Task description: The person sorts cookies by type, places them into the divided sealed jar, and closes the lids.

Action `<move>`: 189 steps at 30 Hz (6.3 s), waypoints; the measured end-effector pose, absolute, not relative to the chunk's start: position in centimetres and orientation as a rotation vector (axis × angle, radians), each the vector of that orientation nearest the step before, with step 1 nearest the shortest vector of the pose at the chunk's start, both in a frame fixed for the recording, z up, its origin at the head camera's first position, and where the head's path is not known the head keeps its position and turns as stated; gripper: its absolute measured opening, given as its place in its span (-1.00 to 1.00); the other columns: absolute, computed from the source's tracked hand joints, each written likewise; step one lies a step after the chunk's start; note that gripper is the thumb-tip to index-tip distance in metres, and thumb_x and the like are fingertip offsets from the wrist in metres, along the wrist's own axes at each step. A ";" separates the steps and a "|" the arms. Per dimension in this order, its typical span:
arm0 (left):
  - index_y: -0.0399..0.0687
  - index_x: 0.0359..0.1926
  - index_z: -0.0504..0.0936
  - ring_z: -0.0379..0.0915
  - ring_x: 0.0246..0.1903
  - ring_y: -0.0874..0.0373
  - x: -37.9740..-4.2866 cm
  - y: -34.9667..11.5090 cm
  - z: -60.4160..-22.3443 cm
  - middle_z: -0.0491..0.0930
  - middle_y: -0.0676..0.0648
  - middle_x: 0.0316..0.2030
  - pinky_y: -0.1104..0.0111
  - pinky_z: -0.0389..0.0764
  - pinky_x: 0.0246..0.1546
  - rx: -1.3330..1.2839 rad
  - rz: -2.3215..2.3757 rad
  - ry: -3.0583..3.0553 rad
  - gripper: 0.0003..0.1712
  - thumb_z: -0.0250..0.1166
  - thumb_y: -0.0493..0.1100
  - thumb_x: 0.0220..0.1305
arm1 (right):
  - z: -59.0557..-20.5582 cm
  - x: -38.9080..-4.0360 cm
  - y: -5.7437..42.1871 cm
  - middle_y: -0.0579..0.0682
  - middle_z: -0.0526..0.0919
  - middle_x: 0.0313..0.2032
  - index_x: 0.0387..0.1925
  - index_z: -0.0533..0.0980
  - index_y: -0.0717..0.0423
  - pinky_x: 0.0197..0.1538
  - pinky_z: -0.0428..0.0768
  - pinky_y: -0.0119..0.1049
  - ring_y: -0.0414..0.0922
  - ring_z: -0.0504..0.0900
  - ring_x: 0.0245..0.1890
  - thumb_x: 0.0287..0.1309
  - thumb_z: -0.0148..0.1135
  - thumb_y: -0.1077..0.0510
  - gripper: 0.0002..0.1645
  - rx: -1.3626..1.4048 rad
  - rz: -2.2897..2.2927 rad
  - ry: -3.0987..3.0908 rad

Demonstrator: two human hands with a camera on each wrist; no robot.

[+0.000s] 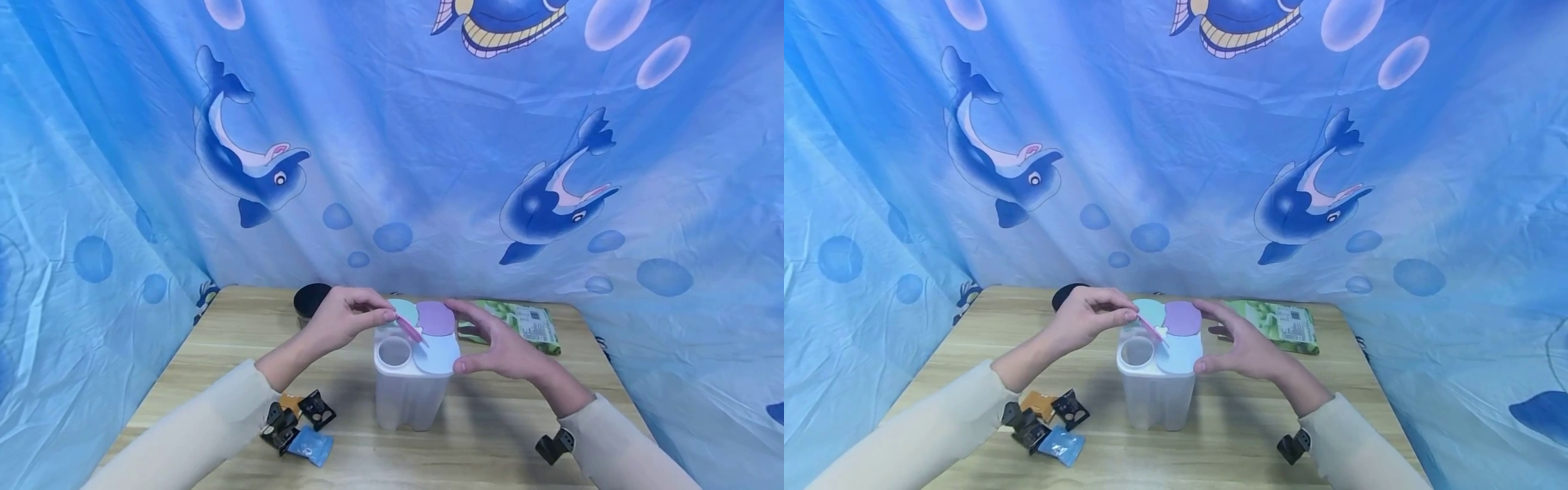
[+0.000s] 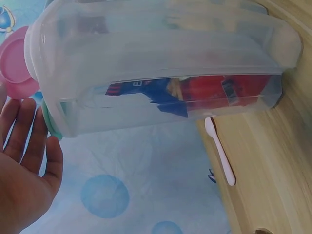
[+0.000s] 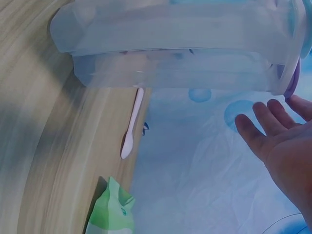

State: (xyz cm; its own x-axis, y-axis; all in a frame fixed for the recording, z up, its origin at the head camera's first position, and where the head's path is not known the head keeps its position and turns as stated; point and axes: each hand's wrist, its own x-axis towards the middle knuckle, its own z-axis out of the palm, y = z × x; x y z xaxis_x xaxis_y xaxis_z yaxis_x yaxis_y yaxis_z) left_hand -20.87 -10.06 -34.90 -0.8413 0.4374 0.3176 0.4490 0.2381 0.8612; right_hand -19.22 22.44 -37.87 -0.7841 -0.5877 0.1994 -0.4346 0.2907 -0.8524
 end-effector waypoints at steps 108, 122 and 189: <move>-0.27 0.06 0.65 0.56 -0.27 0.17 -15.0 -27.4 -49.6 0.68 -0.02 -0.20 0.41 0.58 -0.24 -0.518 -1.171 -3.152 -0.49 0.52 -0.14 0.10 | -35.0 -15.3 17.1 -0.15 0.81 -0.25 -0.16 0.77 -0.03 -0.20 0.71 -0.30 -0.23 0.73 -0.28 0.11 0.54 0.24 -0.76 -1.165 -1.653 2.805; -0.27 0.09 0.66 0.40 -0.39 0.27 -15.8 -26.8 -50.5 0.56 0.04 -0.36 0.41 0.51 -0.33 -0.399 -1.005 -3.136 -0.44 0.55 -0.21 0.04 | -34.9 -15.5 17.2 -0.14 0.82 -0.27 -0.17 0.77 -0.01 -0.19 0.71 -0.29 -0.22 0.74 -0.30 0.11 0.53 0.24 -0.78 -1.163 -1.668 2.777; -0.07 -0.08 0.81 0.60 -0.38 0.08 -16.4 -11.8 -32.8 0.72 0.02 -0.30 0.33 0.67 -0.40 -0.779 -1.595 -2.587 -0.78 0.49 -0.16 0.25 | -35.0 -15.0 17.2 -0.22 0.82 -0.26 -0.18 0.79 -0.06 -0.12 0.72 -0.28 -0.21 0.77 -0.20 0.13 0.53 0.21 -0.79 -1.103 -1.650 2.836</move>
